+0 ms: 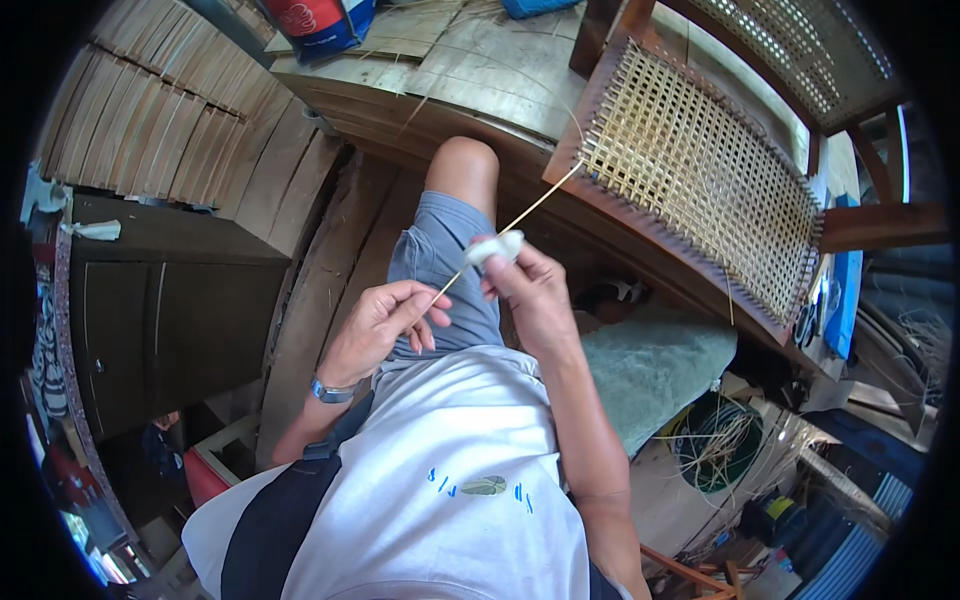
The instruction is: Weaving cane strands into a wooden chair frame to repair a seat.
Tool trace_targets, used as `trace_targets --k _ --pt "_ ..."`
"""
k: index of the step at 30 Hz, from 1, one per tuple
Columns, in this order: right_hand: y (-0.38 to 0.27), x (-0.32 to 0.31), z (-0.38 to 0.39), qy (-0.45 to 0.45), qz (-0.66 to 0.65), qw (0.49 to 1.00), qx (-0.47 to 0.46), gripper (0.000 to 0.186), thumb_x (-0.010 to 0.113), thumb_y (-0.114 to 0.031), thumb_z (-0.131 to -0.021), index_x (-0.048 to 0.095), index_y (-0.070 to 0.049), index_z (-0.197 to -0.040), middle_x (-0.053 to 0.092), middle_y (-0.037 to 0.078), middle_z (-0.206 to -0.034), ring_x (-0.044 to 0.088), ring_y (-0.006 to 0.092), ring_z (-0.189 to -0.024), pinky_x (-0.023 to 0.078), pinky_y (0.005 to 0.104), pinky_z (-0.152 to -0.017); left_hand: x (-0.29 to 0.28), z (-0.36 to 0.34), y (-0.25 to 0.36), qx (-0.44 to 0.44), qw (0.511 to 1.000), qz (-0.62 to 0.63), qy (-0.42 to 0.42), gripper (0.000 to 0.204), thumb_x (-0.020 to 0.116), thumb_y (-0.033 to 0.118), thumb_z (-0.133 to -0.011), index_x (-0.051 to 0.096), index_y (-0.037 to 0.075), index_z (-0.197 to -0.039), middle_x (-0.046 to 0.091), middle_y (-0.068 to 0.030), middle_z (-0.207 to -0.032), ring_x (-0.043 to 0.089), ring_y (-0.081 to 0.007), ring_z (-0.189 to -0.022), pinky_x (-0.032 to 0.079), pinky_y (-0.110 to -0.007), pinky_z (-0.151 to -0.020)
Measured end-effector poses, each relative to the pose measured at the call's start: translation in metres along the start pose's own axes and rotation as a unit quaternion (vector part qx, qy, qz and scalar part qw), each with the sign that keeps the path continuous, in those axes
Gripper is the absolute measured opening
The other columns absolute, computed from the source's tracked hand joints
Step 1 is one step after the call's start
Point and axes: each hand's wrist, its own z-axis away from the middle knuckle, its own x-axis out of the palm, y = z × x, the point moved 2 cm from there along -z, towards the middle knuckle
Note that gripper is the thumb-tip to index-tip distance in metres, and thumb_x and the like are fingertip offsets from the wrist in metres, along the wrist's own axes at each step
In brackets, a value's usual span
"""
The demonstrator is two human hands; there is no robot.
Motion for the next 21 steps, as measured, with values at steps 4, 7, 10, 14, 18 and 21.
trace_targets --k 4,7,10,14,18,21 --pt "-0.007 -0.015 0.001 0.049 -0.032 0.998 -0.014 0.039 0.067 -0.020 -0.098 0.063 0.004 -0.129 0.069 0.002 -0.098 0.060 0.0090 -0.075 0.051 0.0247 -0.071 -0.008 0.002 0.000 -0.046 0.994 0.080 -0.059 0.029 0.054 0.021 -0.107 0.068 -0.004 -0.114 0.071 -0.0077 -0.089 0.061 -0.0064 -0.065 0.048 -0.019 -0.056" --pt "-0.002 -0.013 0.008 0.052 -0.073 0.996 -0.005 0.044 0.067 -0.024 -0.098 0.061 0.004 -0.132 0.068 0.002 -0.098 0.061 0.0087 -0.074 0.052 0.0245 -0.070 -0.006 0.001 0.003 -0.035 0.998 -0.018 -0.055 0.025 0.057 0.018 -0.105 0.069 -0.002 -0.114 0.070 -0.0045 -0.085 0.055 -0.0027 -0.062 0.042 -0.016 -0.054" --pt "0.009 -0.001 0.019 -0.041 -0.086 0.993 0.069 0.045 0.069 -0.021 -0.097 0.061 0.006 -0.132 0.070 0.005 -0.099 0.065 0.0096 -0.073 0.054 0.0229 -0.069 0.000 -0.004 0.005 -0.035 0.998 -0.037 -0.028 0.021 0.060 0.015 -0.103 0.070 -0.001 -0.111 0.069 -0.0024 -0.082 0.051 -0.0001 -0.061 0.037 -0.015 -0.054" --pt "0.013 0.009 0.025 -0.085 -0.043 0.992 0.081 0.040 0.073 -0.016 -0.093 0.065 0.004 -0.128 0.072 0.007 -0.100 0.064 0.0103 -0.074 0.054 0.0239 -0.069 0.011 -0.011 -0.002 -0.009 0.999 -0.035 -0.035 0.019 0.060 0.014 -0.103 0.071 -0.001 -0.108 0.069 -0.0029 -0.082 0.050 0.0000 -0.062 0.038 -0.016 -0.054" --pt "0.000 0.007 0.027 -0.069 -0.019 0.997 0.037 0.040 0.075 -0.014 -0.091 0.067 0.001 -0.127 0.071 0.006 -0.102 0.062 0.0091 -0.078 0.053 0.0240 -0.071 0.021 -0.013 0.006 0.133 0.973 -0.191 -0.003 0.019 0.059 0.012 -0.102 0.070 -0.002 -0.107 0.070 -0.0041 -0.082 0.050 0.0001 -0.061 0.037 -0.018 -0.053" --pt "-0.009 0.002 0.029 -0.103 -0.028 0.993 0.060 0.037 0.076 -0.010 -0.090 0.069 0.000 -0.125 0.070 0.004 -0.105 0.061 0.0083 -0.082 0.052 0.0233 -0.073 0.022 -0.012 0.023 0.080 0.982 -0.167 -0.045 0.020 0.059 0.014 -0.102 0.071 -0.001 -0.107 0.068 -0.0034 -0.077 0.049 -0.0002 -0.059 0.036 -0.019 -0.051"
